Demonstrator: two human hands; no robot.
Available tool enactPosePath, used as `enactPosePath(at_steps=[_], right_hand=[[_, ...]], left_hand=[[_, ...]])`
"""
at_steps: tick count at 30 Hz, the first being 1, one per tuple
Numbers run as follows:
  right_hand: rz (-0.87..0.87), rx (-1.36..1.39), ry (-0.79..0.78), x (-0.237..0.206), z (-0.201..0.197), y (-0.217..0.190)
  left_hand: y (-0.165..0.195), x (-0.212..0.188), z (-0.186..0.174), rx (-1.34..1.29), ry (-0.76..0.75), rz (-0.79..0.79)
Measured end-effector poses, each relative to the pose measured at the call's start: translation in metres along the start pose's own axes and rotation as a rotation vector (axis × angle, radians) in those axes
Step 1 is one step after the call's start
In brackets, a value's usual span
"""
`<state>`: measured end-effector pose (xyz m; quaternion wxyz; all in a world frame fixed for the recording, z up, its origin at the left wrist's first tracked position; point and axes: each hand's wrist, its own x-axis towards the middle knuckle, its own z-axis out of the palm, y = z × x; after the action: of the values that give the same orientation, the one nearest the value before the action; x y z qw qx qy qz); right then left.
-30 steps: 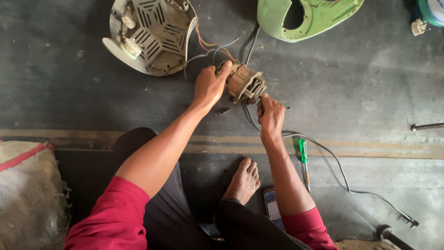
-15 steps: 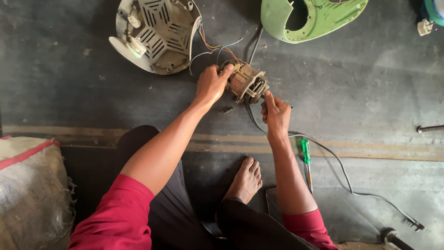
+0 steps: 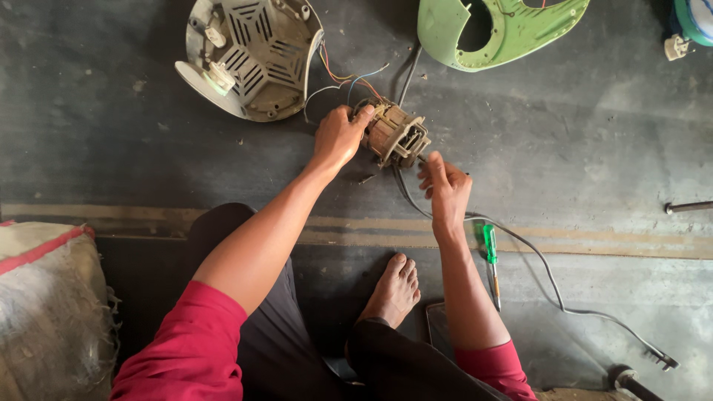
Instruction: The person sits on the floor and disassembles a mixer grinder. They remove the motor unit from the green plastic housing, use a screwdriver to unscrew components, pull wiring loose from the housing, and separate the motor from the base, setting parts aside on the floor.
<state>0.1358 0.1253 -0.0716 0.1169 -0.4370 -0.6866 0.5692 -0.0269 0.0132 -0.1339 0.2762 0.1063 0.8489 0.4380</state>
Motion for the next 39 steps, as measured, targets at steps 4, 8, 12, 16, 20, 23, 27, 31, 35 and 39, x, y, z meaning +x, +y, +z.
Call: enactPosePath(at_steps=[4,8,12,16,20,23,27,31,35,39], right_hand=[[0.115,0.044,-0.055,0.007,0.003,0.001],[0.131,0.144,-0.155,0.014,0.000,0.001],[0.168,0.224,-0.187,0.016,-0.005,0.003],[0.150,0.193,-0.145,0.015,-0.003,0.005],[0.092,0.008,-0.076,0.013,0.000,0.004],[-0.005,-0.197,-0.006,0.008,0.001,0.001],[-0.146,-0.250,0.026,0.003,0.001,-0.003],[-0.377,-0.372,0.063,0.001,0.002,-0.002],[-0.426,-0.490,0.088,0.007,0.008,0.003],[0.113,0.265,-0.103,0.012,0.014,-0.002]], left_hand=[[-0.001,-0.001,0.001,0.011,-0.010,-0.021],[-0.004,-0.004,0.003,-0.001,0.028,0.073],[-0.005,-0.004,0.009,0.004,0.086,0.120],[-0.005,-0.003,0.015,0.014,0.109,0.153],[-0.006,-0.003,0.014,-0.013,0.119,0.189],[-0.005,-0.005,0.012,-0.040,0.083,0.168],[-0.003,-0.005,0.011,-0.050,0.070,0.176],[-0.001,-0.005,0.013,-0.035,0.089,0.238],[-0.002,-0.005,0.012,-0.017,0.094,0.261],[-0.003,-0.005,0.010,0.017,0.073,0.236]])
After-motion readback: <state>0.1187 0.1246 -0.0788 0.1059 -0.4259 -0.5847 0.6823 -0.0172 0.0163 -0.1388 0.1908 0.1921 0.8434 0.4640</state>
